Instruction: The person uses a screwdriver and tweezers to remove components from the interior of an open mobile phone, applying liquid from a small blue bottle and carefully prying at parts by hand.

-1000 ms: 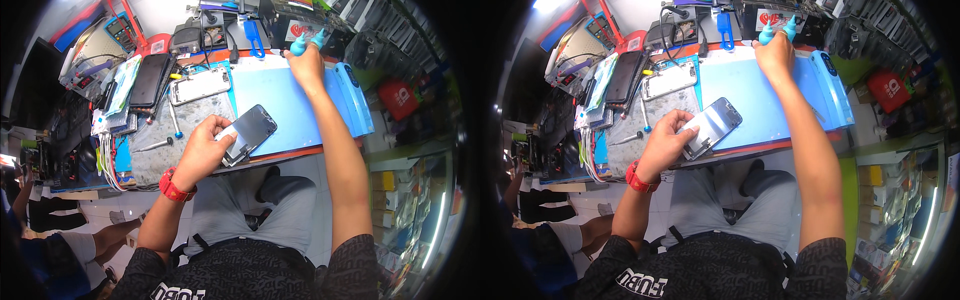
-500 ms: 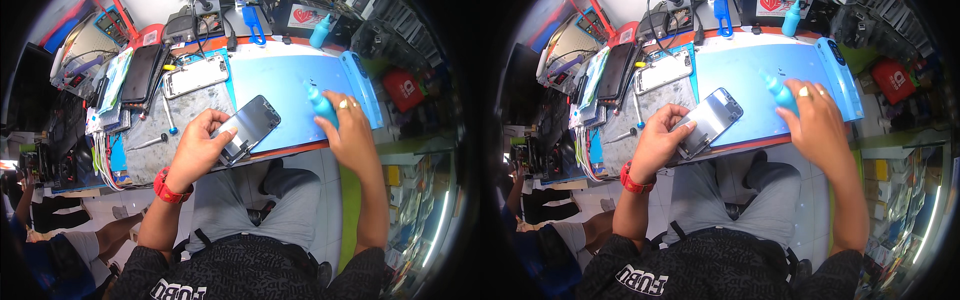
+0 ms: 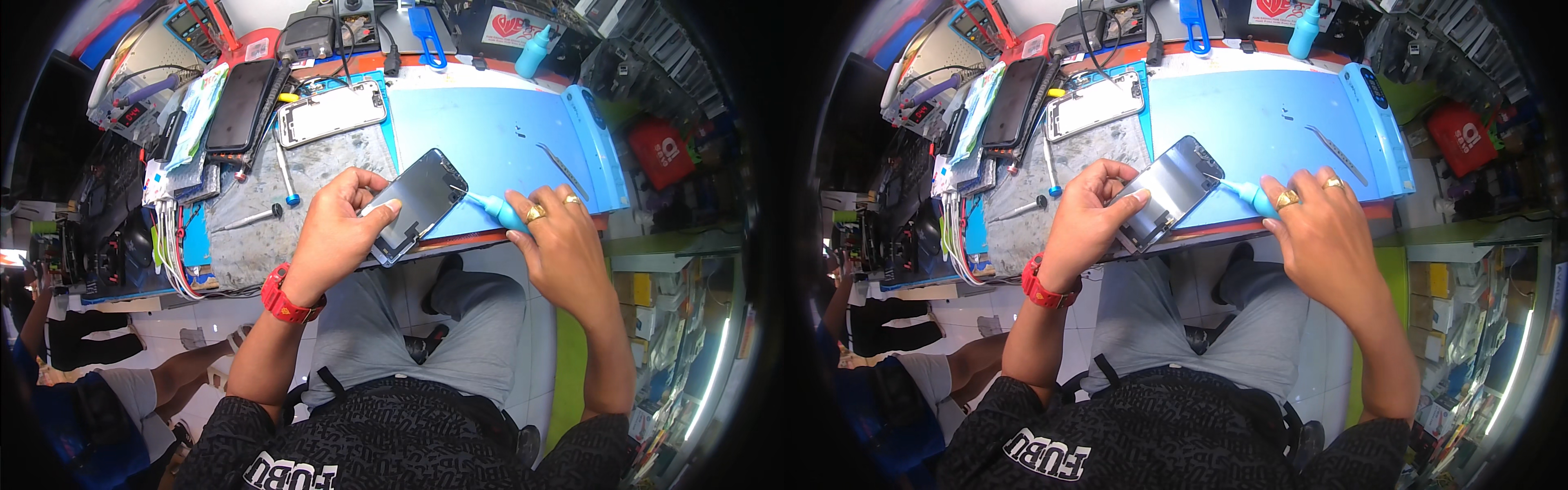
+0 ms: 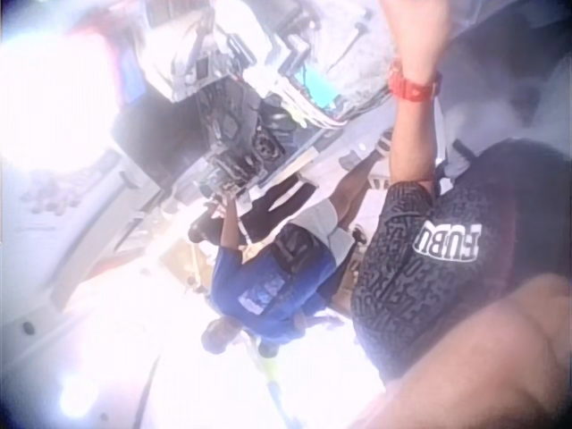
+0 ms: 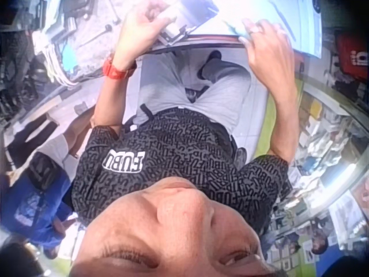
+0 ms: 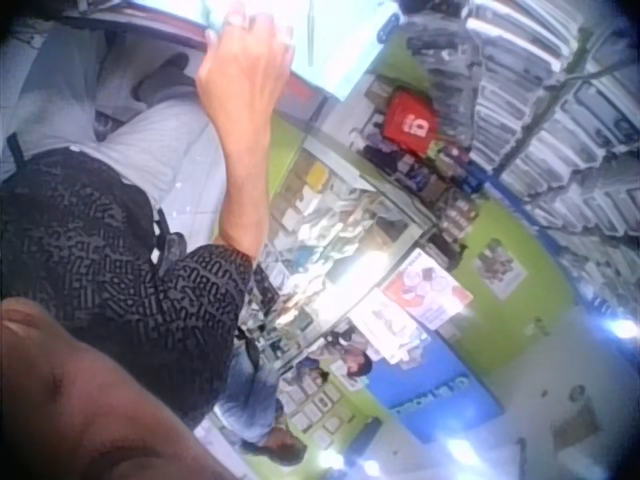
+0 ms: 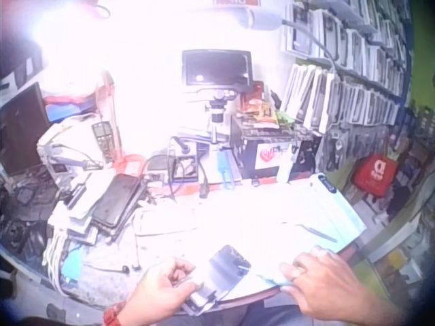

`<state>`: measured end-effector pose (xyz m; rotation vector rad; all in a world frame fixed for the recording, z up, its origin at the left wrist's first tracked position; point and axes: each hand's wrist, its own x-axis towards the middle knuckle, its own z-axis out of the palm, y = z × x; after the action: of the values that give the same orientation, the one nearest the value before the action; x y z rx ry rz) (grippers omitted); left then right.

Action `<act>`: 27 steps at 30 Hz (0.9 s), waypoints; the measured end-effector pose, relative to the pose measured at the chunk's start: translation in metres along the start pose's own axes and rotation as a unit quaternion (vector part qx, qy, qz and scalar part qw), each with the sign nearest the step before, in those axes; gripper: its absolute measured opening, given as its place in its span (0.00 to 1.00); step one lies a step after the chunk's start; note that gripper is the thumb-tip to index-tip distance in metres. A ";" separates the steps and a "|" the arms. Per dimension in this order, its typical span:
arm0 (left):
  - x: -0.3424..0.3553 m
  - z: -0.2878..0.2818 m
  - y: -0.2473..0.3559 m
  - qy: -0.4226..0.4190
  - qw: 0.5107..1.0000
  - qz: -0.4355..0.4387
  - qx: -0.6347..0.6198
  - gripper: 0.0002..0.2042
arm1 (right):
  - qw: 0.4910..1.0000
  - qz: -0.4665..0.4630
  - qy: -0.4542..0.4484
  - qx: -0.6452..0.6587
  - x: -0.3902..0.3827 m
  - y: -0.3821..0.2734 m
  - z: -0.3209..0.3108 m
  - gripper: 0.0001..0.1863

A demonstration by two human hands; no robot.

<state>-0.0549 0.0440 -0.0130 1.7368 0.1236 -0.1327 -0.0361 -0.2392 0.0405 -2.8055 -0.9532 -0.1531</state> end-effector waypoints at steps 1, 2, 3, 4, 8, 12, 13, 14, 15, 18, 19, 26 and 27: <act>0.000 0.001 0.000 0.002 1.000 0.003 -0.003 0.11 | 1.000 -0.003 -0.002 -0.006 0.001 0.000 -0.001 0.21; 0.000 0.001 0.001 0.003 1.000 0.006 -0.005 0.11 | 1.000 0.000 -0.008 -0.009 0.001 -0.001 -0.002 0.21; 0.000 0.002 0.001 0.006 1.000 0.008 -0.007 0.11 | 1.000 0.001 -0.014 -0.012 0.002 -0.001 -0.002 0.22; 0.000 0.002 0.001 0.008 1.000 0.007 -0.007 0.11 | 1.000 0.003 -0.019 -0.015 0.002 -0.001 -0.003 0.22; 0.000 0.001 -0.001 0.010 1.000 0.007 0.003 0.12 | 0.999 -0.001 -0.024 -0.024 0.003 -0.003 -0.006 0.22; 0.001 0.000 -0.002 0.005 1.000 0.007 0.012 0.12 | 0.999 -0.014 -0.011 -0.032 0.003 -0.002 -0.009 0.20; 0.001 0.000 -0.001 0.006 1.000 0.006 0.008 0.12 | 0.999 -0.014 -0.011 -0.034 0.003 -0.002 -0.009 0.20; 0.001 0.001 0.000 0.006 1.000 0.006 0.004 0.12 | 0.999 -0.016 -0.009 -0.036 0.003 -0.001 -0.009 0.20; 0.000 0.001 0.001 0.007 1.000 0.005 0.001 0.12 | 0.999 -0.018 -0.007 -0.039 0.004 -0.001 -0.009 0.20; 0.001 0.001 0.001 0.010 1.000 0.005 0.005 0.12 | 0.999 -0.014 -0.005 -0.033 0.005 0.002 -0.009 0.20; 0.001 0.001 0.000 0.009 1.000 0.003 0.000 0.12 | 1.000 -0.011 -0.004 -0.028 0.006 0.002 -0.009 0.20; 0.005 0.000 -0.003 0.000 1.000 -0.001 -0.002 0.12 | 0.999 -0.006 -0.007 -0.033 0.004 0.004 -0.010 0.20; 0.005 -0.001 -0.003 0.001 1.000 -0.003 -0.001 0.12 | 0.999 -0.008 -0.007 -0.032 0.005 0.003 -0.009 0.20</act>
<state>-0.0507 0.0452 -0.0167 1.7354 0.1300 -0.1349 -0.0305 -0.2400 0.0496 -2.8615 -0.9902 -0.1688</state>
